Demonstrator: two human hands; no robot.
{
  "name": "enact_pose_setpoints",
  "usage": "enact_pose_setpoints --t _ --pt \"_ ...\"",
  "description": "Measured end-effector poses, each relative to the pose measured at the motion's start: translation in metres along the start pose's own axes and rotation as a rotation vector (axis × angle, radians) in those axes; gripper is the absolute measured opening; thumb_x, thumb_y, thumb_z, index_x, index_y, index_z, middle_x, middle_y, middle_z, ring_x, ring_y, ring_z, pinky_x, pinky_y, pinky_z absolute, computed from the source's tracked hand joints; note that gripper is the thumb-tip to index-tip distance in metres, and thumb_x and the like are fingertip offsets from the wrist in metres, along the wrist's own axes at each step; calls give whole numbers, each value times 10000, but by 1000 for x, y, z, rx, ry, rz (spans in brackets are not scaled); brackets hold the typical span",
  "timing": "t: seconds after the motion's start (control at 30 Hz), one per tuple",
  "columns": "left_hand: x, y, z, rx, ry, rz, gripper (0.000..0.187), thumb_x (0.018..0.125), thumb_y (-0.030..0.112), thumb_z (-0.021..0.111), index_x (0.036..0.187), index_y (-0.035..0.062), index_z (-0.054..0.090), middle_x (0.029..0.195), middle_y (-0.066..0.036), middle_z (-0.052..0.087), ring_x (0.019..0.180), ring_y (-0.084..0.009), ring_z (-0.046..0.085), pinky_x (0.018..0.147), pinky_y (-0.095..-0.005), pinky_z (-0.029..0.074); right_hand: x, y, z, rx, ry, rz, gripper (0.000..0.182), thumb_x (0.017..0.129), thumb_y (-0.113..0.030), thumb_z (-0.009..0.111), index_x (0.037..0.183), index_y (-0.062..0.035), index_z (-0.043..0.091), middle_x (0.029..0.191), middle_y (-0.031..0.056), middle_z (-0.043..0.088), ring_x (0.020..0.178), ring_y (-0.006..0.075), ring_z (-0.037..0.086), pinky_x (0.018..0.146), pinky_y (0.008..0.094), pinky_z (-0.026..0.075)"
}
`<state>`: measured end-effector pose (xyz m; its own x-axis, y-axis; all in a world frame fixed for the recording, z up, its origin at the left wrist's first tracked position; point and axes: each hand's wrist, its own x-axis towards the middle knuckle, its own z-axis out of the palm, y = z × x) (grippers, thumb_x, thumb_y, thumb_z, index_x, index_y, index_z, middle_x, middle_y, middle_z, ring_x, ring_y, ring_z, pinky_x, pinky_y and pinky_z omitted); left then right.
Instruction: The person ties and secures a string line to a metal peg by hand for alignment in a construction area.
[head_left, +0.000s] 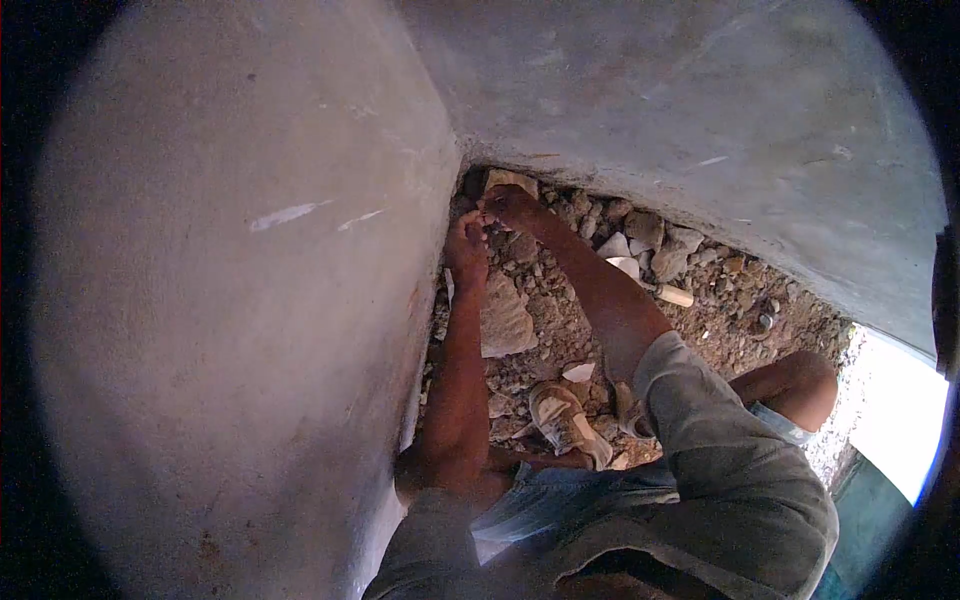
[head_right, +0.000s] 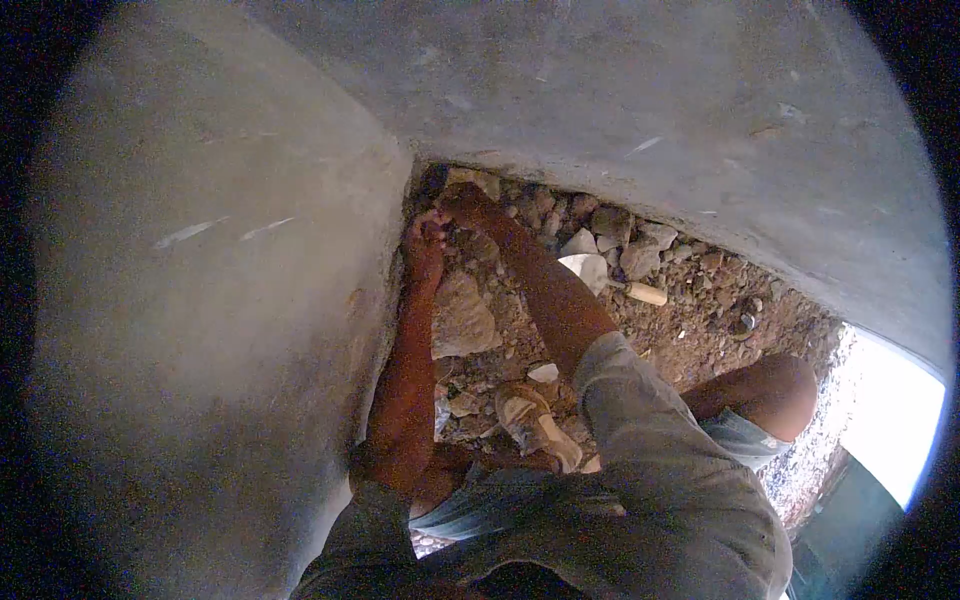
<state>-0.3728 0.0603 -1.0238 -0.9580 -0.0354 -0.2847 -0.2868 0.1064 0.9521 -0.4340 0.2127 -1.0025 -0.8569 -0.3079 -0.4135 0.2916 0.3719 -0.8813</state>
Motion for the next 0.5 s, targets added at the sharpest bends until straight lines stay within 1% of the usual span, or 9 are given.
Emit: enact_pose_setpoints --t 0.1,0.13,0.2,0.23,0.3,0.33,0.4,0.43,0.5 --pt "-3 -5 -3 497 92 274 209 1015 189 511 1073 27 629 993 -129 679 849 -224 631 751 -372 519 25 63 18 274 73 -31 225 938 -265 664 956 -41 670 802 45 675 681 121 620 578 320 508" --pt "-7 0 -4 460 55 186 284 1005 269 512 1121 32 616 1016 -127 684 890 -241 632 783 -383 513 32 88 26 397 95 -70 225 932 -266 672 923 -42 677 806 47 678 696 121 627 580 327 511" --pt "-10 12 -7 387 -15 13 458 984 428 515 1217 41 591 1062 -125 694 971 -276 634 846 -404 501 30 75 23 -422 167 -386 190 836 -240 662 811 -53 684 787 109 690 736 258 659 677 401 526" --pt "-10 14 -5 375 27 69 461 990 432 503 1224 45 592 1063 -131 693 955 -278 640 844 -405 501 28 65 22 -837 199 -534 174 788 -227 656 755 -59 687 778 140 696 755 326 675 726 438 533" --pt "-15 16 3 345 109 178 467 1002 439 479 1239 53 593 1066 -142 691 923 -284 652 840 -407 502 43 80 22 -1145 51 -418 165 826 -226 714 806 -63 701 809 81 690 753 215 663 694 384 544" --pt "-16 22 6 325 110 155 380 1008 351 485 1200 44 599 1048 -141 693 923 -279 652 835 -402 502 46 79 20 -1298 -25 -356 165 846 -226 743 831 -65 708 824 51 687 752 159 658 678 357 550" --pt "-16 32 10 289 114 110 214 1021 174 497 1123 26 612 1012 -139 696 923 -271 652 825 -392 502 34 59 16 -554 67 80 252 873 -290 679 822 -44 696 769 94 680 731 206 663 632 398 535" --pt "-15 32 10 325 114 138 219 1021 176 494 1133 24 606 1008 -140 692 907 -265 650 819 -389 503 24 39 13 -173 106 281 300 887 -322 647 817 -33 689 741 115 676 721 229 665 610 419 528" --pt "-12 31 8 399 116 194 232 1019 179 489 1153 21 595 1001 -142 685 873 -253 645 809 -382 505 6 11 -2 -11 0 253 365 914 -373 621 821 -27 693 803 121 678 751 206 662 633 404 552"
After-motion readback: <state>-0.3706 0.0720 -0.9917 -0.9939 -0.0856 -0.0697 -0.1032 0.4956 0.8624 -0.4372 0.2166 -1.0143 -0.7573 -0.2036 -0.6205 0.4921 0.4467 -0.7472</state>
